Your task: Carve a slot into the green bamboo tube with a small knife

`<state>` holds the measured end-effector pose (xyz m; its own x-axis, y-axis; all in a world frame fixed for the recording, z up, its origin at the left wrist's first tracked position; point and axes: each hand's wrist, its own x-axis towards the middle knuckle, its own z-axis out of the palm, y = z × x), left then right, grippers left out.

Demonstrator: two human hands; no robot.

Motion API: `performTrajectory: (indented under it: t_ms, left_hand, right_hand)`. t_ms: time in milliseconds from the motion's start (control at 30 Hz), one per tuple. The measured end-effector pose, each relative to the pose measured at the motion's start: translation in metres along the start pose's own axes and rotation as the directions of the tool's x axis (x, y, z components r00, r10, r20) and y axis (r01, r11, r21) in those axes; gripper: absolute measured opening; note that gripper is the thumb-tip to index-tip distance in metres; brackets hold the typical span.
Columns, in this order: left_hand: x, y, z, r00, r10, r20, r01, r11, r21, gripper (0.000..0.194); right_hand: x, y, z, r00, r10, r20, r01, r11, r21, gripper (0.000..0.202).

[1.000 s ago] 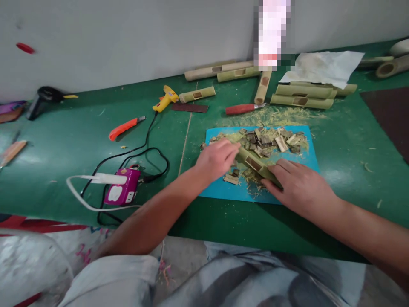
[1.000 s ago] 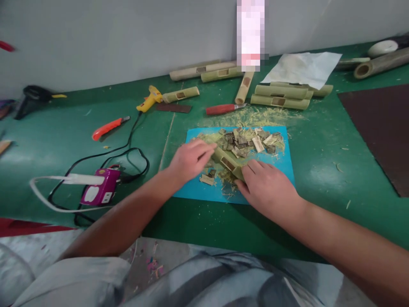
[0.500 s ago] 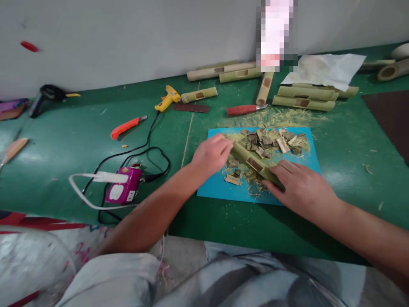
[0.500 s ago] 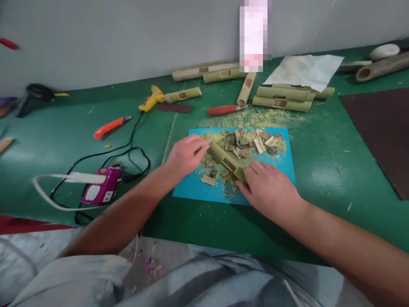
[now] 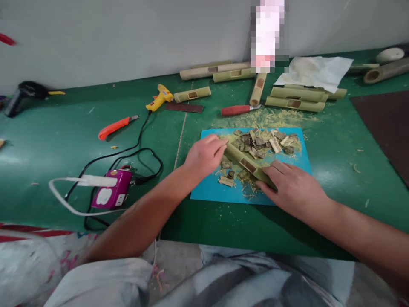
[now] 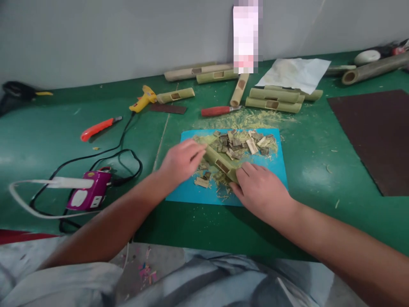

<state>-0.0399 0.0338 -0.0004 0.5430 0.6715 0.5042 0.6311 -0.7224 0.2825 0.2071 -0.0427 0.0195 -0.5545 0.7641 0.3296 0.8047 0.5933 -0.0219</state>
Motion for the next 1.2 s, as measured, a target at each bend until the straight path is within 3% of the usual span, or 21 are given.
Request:
performTrajectory:
  t_ms: [100, 333, 633, 1000, 1200]
  left_hand:
    - [0.0, 0.002, -0.001, 0.999, 0.02, 0.046, -0.019, 1.0, -0.009, 0.026]
    - [0.0, 0.005, 0.001, 0.998, 0.022, 0.053, -0.023, 1.0, 0.02, 0.027]
    - [0.002, -0.004, 0.0, 0.999, -0.04, 0.021, 0.04, 0.999, -0.005, 0.026]
    - [0.001, -0.011, 0.001, 0.996, -0.082, -0.042, 0.081, 0.997, -0.009, 0.021]
    - [0.004, -0.013, -0.004, 0.993, -0.117, -0.019, 0.116, 0.992, -0.044, 0.02]
  right_hand:
    - [-0.001, -0.001, 0.001, 1.0, -0.016, 0.001, 0.016, 1.0, -0.013, 0.021]
    - [0.0, -0.003, 0.003, 1.0, -0.025, -0.015, 0.025, 0.999, -0.038, 0.02]
    - [0.0, -0.005, 0.003, 0.998, -0.036, -0.048, 0.032, 0.997, -0.071, 0.023]
    - [0.002, -0.002, -0.003, 0.991, 0.093, 0.097, -0.099, 0.993, 0.06, 0.019]
    - [0.002, 0.0, 0.0, 0.998, 0.064, -0.012, -0.064, 0.998, -0.025, 0.015]
